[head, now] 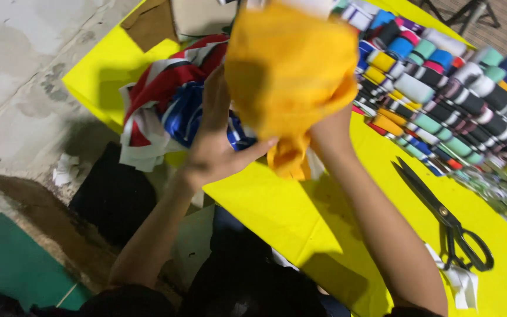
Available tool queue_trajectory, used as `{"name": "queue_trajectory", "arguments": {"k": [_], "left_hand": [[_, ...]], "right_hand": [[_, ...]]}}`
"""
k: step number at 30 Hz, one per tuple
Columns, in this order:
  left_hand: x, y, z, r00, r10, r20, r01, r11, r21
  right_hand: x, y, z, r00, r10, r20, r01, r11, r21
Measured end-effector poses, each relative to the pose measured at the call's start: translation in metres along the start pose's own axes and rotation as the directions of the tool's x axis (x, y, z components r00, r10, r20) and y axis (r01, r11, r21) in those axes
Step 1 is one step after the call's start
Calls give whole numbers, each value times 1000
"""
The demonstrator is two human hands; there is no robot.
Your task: A person cuts fabric strips using scissors and then folds and organizes various fabric pieces on a work table.
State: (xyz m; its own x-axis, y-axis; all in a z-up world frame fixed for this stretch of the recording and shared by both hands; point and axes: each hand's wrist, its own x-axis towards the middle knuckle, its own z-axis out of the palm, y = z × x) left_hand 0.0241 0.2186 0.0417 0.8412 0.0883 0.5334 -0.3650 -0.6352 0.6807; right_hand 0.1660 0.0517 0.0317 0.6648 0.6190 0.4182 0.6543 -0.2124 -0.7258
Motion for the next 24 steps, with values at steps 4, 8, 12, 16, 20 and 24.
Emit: {"name": "queue_trajectory", "arguments": {"k": [4, 8, 12, 16, 20, 24], "left_hand": [[-21, -29, -18, 978, 4, -210, 70, 937, 343], [-47, -42, -44, 891, -172, -421, 406, 715, 569], [-83, -50, -63, 800, -457, -389, 596, 683, 423], [-88, -49, -74, 790, -469, -394, 572, 796, 197], [-86, -64, -79, 822, -396, -409, 480, 869, 123], [-97, -98, -72, 722, -419, -551, 491, 871, -19]], "right_hand": [[50, 26, 18, 1000, -9, 21, 10, 1000, -24], [74, 27, 57, 1000, -10, 27, 12, 998, -68], [58, 24, 84, 999, -6, 32, 10, 993, -117], [56, -30, 65, 974, 167, 152, -149, 981, -121], [37, -92, 73, 966, 27, 258, 77, 920, -385], [2, -84, 126, 852, -220, 475, 411, 843, -347]]}}
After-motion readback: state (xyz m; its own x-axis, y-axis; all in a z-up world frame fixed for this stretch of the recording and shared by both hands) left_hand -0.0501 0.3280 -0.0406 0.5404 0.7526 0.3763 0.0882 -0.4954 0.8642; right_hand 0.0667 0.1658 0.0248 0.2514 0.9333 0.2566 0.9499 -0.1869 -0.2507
